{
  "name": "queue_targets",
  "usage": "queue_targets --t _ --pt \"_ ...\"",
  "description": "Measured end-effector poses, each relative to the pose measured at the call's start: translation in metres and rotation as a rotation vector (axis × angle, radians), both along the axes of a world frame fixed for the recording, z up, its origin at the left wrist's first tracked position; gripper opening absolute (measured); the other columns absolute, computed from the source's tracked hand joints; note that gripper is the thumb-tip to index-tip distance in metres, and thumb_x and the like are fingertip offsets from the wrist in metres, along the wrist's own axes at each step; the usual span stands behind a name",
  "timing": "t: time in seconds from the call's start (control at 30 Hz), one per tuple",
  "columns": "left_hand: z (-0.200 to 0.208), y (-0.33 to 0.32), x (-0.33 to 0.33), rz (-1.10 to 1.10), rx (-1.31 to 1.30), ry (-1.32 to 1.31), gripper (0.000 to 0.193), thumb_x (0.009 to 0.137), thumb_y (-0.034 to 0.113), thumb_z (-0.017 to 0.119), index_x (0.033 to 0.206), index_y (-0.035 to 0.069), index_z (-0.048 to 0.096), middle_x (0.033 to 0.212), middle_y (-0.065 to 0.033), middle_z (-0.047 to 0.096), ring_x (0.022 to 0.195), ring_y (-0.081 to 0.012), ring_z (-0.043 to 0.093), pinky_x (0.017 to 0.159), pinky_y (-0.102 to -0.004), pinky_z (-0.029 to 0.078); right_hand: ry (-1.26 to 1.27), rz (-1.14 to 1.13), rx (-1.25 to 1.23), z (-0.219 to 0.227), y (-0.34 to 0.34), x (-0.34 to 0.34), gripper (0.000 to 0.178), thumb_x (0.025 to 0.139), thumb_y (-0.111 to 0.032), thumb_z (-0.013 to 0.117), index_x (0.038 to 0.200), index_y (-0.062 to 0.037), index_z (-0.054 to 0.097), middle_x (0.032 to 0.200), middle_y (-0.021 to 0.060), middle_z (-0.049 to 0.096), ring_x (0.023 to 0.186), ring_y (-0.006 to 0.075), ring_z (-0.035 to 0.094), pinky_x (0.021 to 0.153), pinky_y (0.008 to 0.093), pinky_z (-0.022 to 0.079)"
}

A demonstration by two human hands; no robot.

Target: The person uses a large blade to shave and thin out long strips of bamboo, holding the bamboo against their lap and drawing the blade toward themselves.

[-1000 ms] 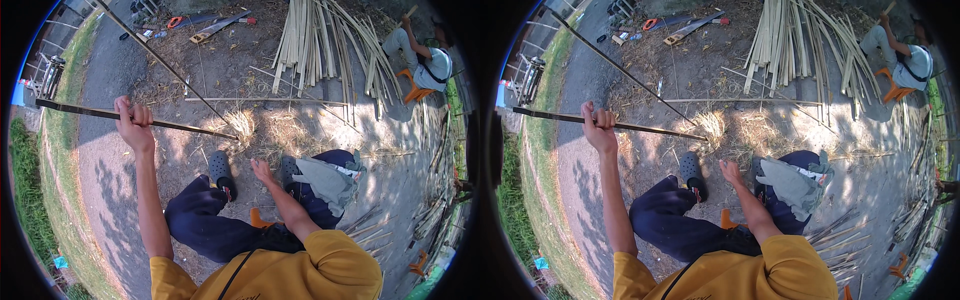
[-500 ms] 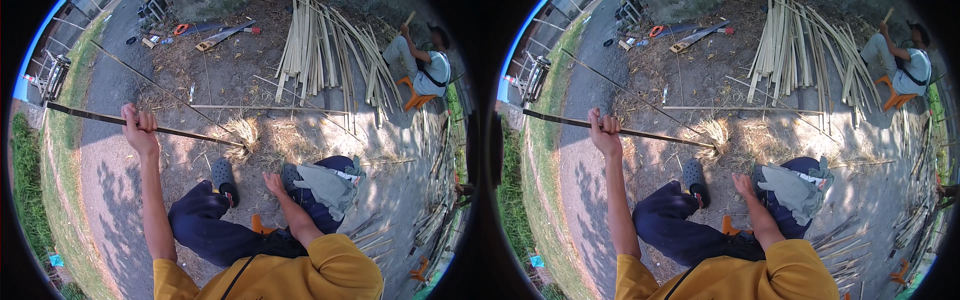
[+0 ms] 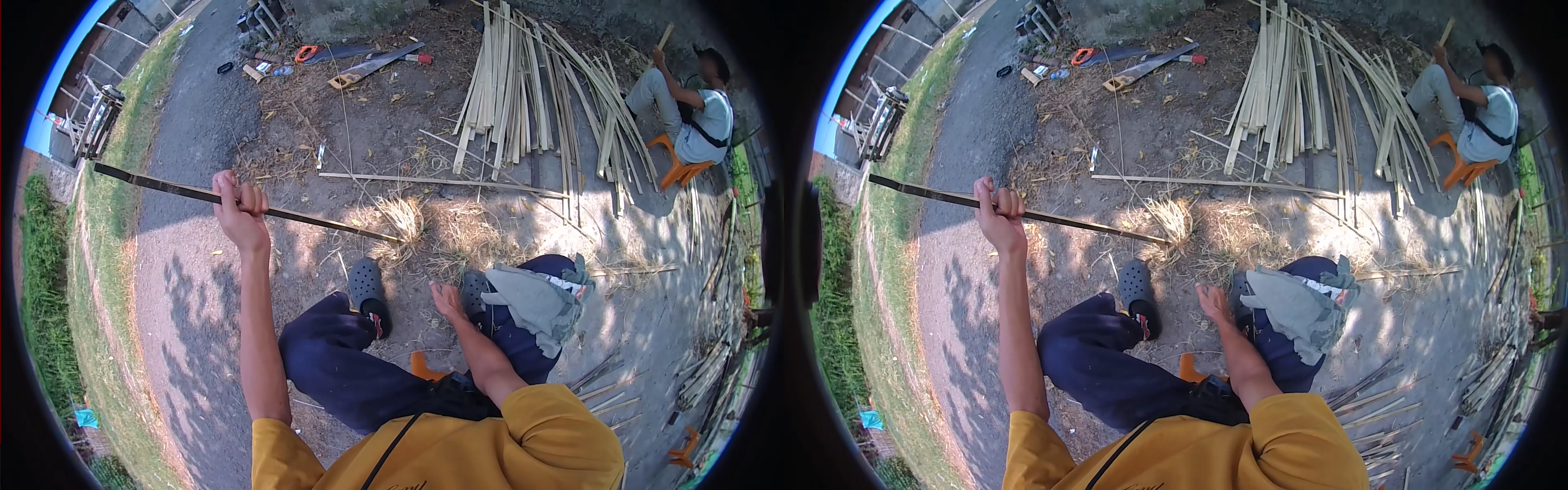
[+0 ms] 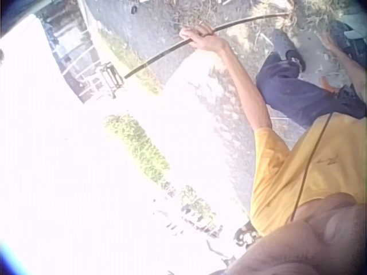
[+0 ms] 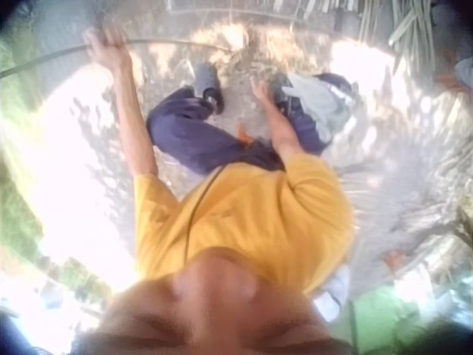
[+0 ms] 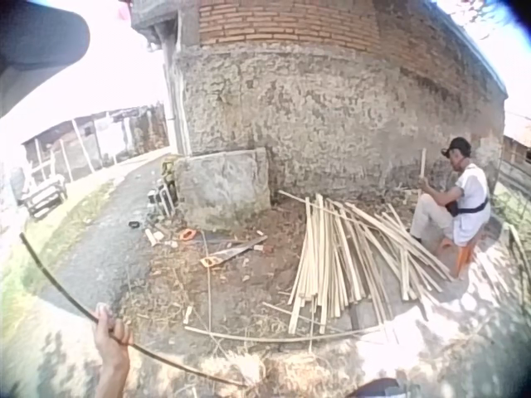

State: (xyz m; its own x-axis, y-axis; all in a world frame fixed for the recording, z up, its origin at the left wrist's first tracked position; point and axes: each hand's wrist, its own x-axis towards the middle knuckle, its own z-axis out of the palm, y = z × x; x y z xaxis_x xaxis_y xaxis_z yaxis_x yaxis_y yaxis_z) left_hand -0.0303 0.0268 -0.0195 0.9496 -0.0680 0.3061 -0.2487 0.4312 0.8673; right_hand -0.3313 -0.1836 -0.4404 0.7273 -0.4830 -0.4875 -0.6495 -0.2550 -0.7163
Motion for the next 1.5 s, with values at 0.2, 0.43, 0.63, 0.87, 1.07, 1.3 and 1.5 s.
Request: queue_targets --t 0.2,0.43,0.63,0.87,1.07,1.3,1.5 --pt "0.001 0.001 -0.008 -0.012 0.010 0.020 0.028 0.115 0.033 0.041 0.098 0.012 0.044 0.058 0.0061 0.018 0.050 -0.0067 0.014 0.049 -0.0295 0.017 -0.004 -0.014 -0.102 -0.001 -0.006 -0.007 0.062 0.100 -0.056 0.053 0.094 0.0036 0.071 0.095 0.0284 0.072 0.096 0.0485 0.068 0.085 0.0541 0.051" --pt "0.036 0.033 -0.022 0.029 -0.085 -0.026 0.027 0.116 0.033 0.040 0.101 0.012 0.047 0.060 0.0062 0.017 0.052 -0.0076 0.014 0.051 -0.0299 0.016 -0.054 -0.082 0.038 -0.008 -0.026 -0.005 0.062 0.101 -0.055 0.053 0.077 0.0004 0.066 0.068 0.0100 0.066 0.062 0.0223 0.065 0.063 0.0403 0.051" --pt "0.124 0.078 -0.064 -0.012 -0.079 -0.120 0.026 0.116 0.032 0.039 0.104 0.011 0.049 0.064 0.0058 0.017 0.058 -0.0084 0.013 0.055 -0.0287 0.018 -0.210 -0.322 0.238 0.041 -0.021 0.037 0.064 0.100 -0.059 0.053 0.077 -0.0011 0.063 0.065 0.0105 0.062 0.061 0.0240 0.060 0.063 0.0419 0.047" --pt "0.139 0.124 -0.062 -0.155 -0.095 -0.319 0.024 0.115 0.025 0.039 0.111 0.005 0.053 0.082 -0.0021 0.038 0.079 -0.0175 0.042 0.089 -0.0367 0.042 -0.375 -0.607 0.261 0.052 -0.067 0.061 0.057 0.099 -0.059 0.059 0.080 -0.0061 0.065 0.062 0.0046 0.060 0.052 0.0159 0.058 0.051 0.0354 0.045" --pt "-0.031 0.198 -0.010 0.316 -0.380 0.357 0.020 0.106 0.021 0.050 0.112 0.004 0.059 0.091 -0.0090 0.057 0.095 -0.0264 0.060 0.109 -0.0543 0.048 -0.490 -0.647 0.325 0.100 -0.079 0.068 0.056 0.100 -0.056 0.060 0.079 -0.0042 0.061 0.058 0.0025 0.054 0.047 0.0138 0.055 0.046 0.0340 0.044" --pt "-0.274 0.223 -0.030 0.472 -0.507 0.749 0.016 0.101 0.019 0.049 0.093 0.006 0.054 0.075 -0.0061 0.050 0.070 -0.0236 0.051 0.095 -0.0560 0.055 -0.412 -0.601 0.165 0.081 -0.087 0.055 0.059 0.100 -0.054 0.061 0.073 -0.0016 0.060 0.057 0.0076 0.056 0.050 0.0224 0.057 0.053 0.0407 0.046" --pt "-0.350 0.234 -0.043 0.415 -0.512 1.008 0.028 0.105 0.029 0.048 0.110 0.001 0.053 0.099 -0.0159 0.058 0.094 -0.0331 0.060 0.103 -0.0617 0.052 -0.205 -0.415 -0.256 0.071 -0.090 0.046 0.056 0.096 -0.052 0.066 0.087 0.0030 0.069 0.072 0.0202 0.069 0.070 0.0402 0.068 0.070 0.0523 0.050"
